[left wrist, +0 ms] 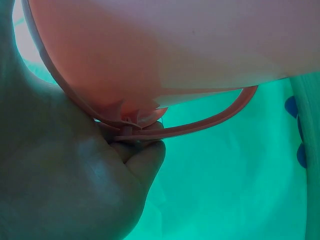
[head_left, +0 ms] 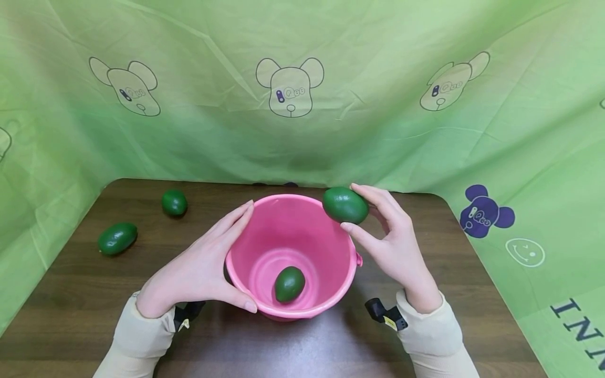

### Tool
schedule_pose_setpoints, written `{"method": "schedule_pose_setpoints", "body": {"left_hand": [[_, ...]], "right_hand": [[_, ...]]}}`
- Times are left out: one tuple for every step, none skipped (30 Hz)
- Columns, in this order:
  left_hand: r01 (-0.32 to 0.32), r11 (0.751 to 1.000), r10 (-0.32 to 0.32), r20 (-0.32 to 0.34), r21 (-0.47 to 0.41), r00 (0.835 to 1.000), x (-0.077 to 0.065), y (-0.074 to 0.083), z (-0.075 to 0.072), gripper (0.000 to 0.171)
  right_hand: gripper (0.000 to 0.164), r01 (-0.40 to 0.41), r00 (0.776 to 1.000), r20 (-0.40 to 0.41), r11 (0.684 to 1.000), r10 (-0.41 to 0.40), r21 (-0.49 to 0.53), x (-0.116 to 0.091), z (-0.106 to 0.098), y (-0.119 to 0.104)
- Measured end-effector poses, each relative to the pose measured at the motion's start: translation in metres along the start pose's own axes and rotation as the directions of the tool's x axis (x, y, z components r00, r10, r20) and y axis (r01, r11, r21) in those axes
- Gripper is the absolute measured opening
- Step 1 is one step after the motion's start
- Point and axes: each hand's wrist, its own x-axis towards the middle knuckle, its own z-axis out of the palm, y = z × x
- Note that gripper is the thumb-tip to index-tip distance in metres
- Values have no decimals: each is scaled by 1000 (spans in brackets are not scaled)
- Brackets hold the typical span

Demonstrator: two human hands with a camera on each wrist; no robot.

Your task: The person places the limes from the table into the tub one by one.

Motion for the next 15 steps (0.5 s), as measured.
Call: {"method": "schedule_pose_setpoints", "body": {"left_hand": [[1, 1000, -1, 0, -1, 1000, 0, 0, 0, 146], [2, 1000, -2, 0, -1, 1000, 0, 0, 0, 146], [0, 1000, 0, -1, 0, 1000, 0, 0, 0, 146], [-1, 1000, 1, -1, 0, 1000, 0, 0, 0, 146], [-2, 1000, 2, -1, -2, 1000, 0, 0, 0, 146], [-3, 1000, 3, -1, -3, 1000, 0, 0, 0, 146], [-3, 1000, 3, -1, -3, 1000, 0, 0, 0, 146], [-4, 1000, 4, 0, -5, 1000, 0, 0, 0, 146], [-4, 1000, 4, 0, -6, 1000, 0, 0, 0, 146], [-5, 1000, 5, 0, -6, 1000, 0, 0, 0, 146], [-4, 1000, 4, 0, -5, 1000, 0, 0, 0, 146], [-4, 1000, 4, 0, -5, 1000, 0, 0, 0, 146], [-5, 1000, 5, 0, -3, 1000, 0, 0, 0, 146], [-5, 1000, 5, 0, -1, 1000, 0, 0, 0, 147], [-6, 1000, 6, -1, 2, 1000, 0, 0, 0, 147]], "right_hand": [[65, 1, 1000, 3, 1000, -1, -1, 0, 0, -1], [65, 1, 1000, 5, 1000, -1, 1, 0, 1, -1], [66, 3, 1000, 7, 1000, -3, 1, -1, 1, -2], [66, 5, 1000, 8, 1000, -5, 2, -1, 1, -2], [66, 8, 1000, 10, 1000, -8, 3, -1, 2, -2], [67, 7, 1000, 13, 1000, -7, 6, -2, 1, 2], [69, 7, 1000, 16, 1000, -7, 7, -3, 1, 5], [69, 8, 1000, 17, 1000, -8, 10, -3, 2, 6], [70, 12, 1000, 18, 1000, -12, 11, -3, 2, 7], [70, 15, 1000, 19, 1000, -15, 13, -3, 2, 7], [69, 18, 1000, 20, 1000, -18, 15, -4, 2, 7], [69, 20, 1000, 21, 1000, -21, 16, -4, 3, 7], [68, 26, 999, 20, 1000, -27, 15, -3, 3, 2], [66, 30, 999, 20, 999, -31, 15, -2, 4, -1], [65, 32, 999, 21, 999, -33, 14, -2, 4, -3]]}}
